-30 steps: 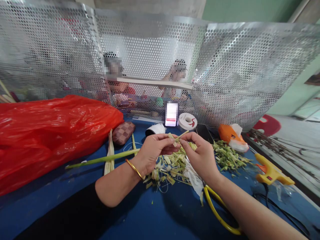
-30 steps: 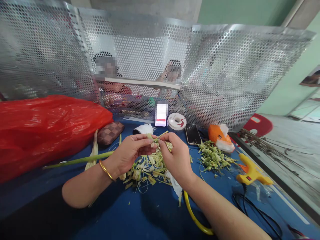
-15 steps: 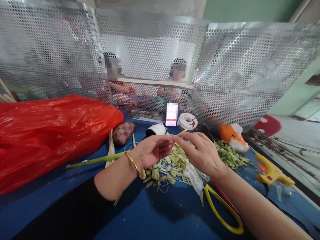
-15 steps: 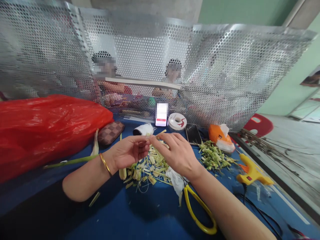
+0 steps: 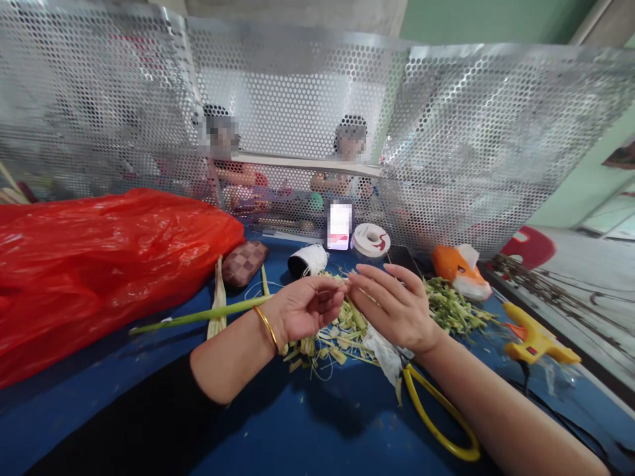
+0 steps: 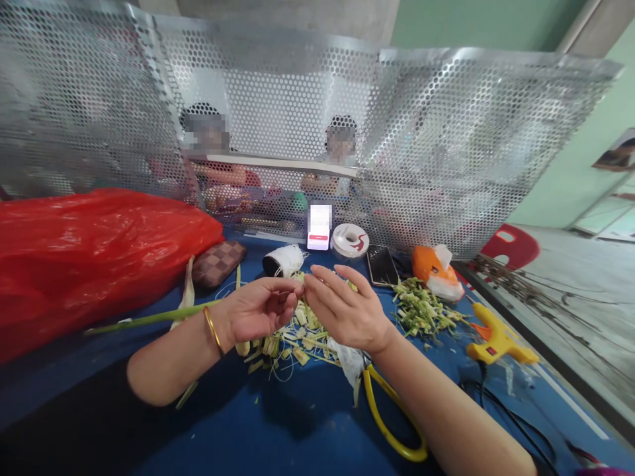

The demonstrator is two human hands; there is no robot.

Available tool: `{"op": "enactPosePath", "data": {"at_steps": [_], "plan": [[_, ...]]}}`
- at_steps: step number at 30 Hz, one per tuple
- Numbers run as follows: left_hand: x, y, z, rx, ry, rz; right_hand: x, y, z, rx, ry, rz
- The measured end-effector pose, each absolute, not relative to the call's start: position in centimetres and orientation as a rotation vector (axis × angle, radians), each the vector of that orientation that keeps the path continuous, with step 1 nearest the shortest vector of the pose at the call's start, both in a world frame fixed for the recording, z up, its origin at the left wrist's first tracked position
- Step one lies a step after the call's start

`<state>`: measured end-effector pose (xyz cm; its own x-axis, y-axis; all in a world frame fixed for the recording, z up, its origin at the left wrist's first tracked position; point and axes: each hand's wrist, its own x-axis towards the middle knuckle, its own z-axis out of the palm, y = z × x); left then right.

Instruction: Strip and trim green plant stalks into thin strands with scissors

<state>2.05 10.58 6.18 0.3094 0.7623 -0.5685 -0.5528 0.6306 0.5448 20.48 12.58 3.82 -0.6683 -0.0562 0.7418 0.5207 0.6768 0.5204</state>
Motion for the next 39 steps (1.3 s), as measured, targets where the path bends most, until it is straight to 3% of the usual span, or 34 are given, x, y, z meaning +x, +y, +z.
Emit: {"op": "enactPosePath", "data": {"at_steps": [9,18,26,39], "plan": [[1.2,11.0,6.0,0.442,0.900,0.811,20.3,12.7,4.6,-0.563,-2.291,-0.429],[1.2,10.9,5.8,0.627,0.909,0.818,18.9,12.0,4.7,-0.545,-2.169,-0.202],[1.7,10.1,6.7,1.106,1.027,0.959,18.3,11.2,5.2,-0.882,-1.914,0.425],[2.3,10.1,5.9,1.251,1.051,1.050,17.7,10.9,4.8,-1.022,-1.749,0.529]]}}
